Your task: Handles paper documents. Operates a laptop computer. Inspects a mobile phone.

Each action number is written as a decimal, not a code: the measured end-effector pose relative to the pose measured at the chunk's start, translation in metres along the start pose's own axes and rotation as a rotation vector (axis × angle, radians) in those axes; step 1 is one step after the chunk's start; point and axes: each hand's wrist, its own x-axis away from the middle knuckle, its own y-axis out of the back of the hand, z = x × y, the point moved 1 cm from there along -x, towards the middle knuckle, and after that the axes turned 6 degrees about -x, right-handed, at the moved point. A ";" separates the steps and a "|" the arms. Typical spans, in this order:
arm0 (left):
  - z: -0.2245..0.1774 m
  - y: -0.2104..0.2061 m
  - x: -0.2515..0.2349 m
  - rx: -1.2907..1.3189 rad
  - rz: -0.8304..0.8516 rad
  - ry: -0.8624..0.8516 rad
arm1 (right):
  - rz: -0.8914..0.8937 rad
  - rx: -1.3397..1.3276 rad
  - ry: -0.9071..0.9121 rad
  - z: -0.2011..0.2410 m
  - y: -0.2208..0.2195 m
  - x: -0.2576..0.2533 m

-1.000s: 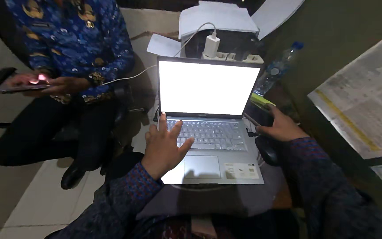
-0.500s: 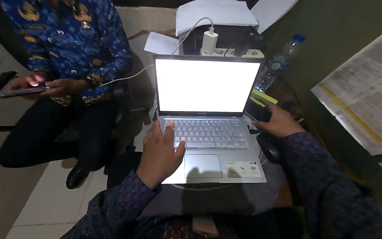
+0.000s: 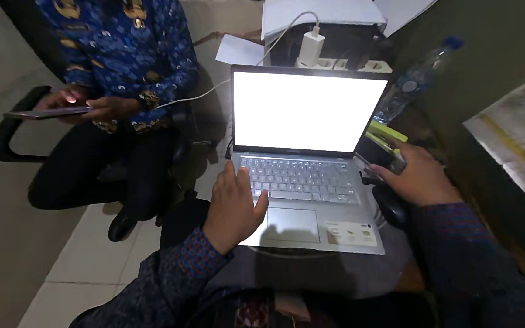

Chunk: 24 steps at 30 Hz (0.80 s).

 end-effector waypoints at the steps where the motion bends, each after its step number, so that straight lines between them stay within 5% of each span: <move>1: 0.000 0.000 0.000 -0.007 0.001 -0.003 | -0.046 -0.010 0.017 0.002 0.003 0.010; 11: 0.000 -0.001 0.002 -0.005 -0.011 -0.038 | -0.346 -0.080 0.009 -0.009 -0.017 0.123; 24: 0.001 -0.002 0.003 -0.025 -0.026 -0.048 | -0.286 0.056 0.037 -0.005 -0.034 0.124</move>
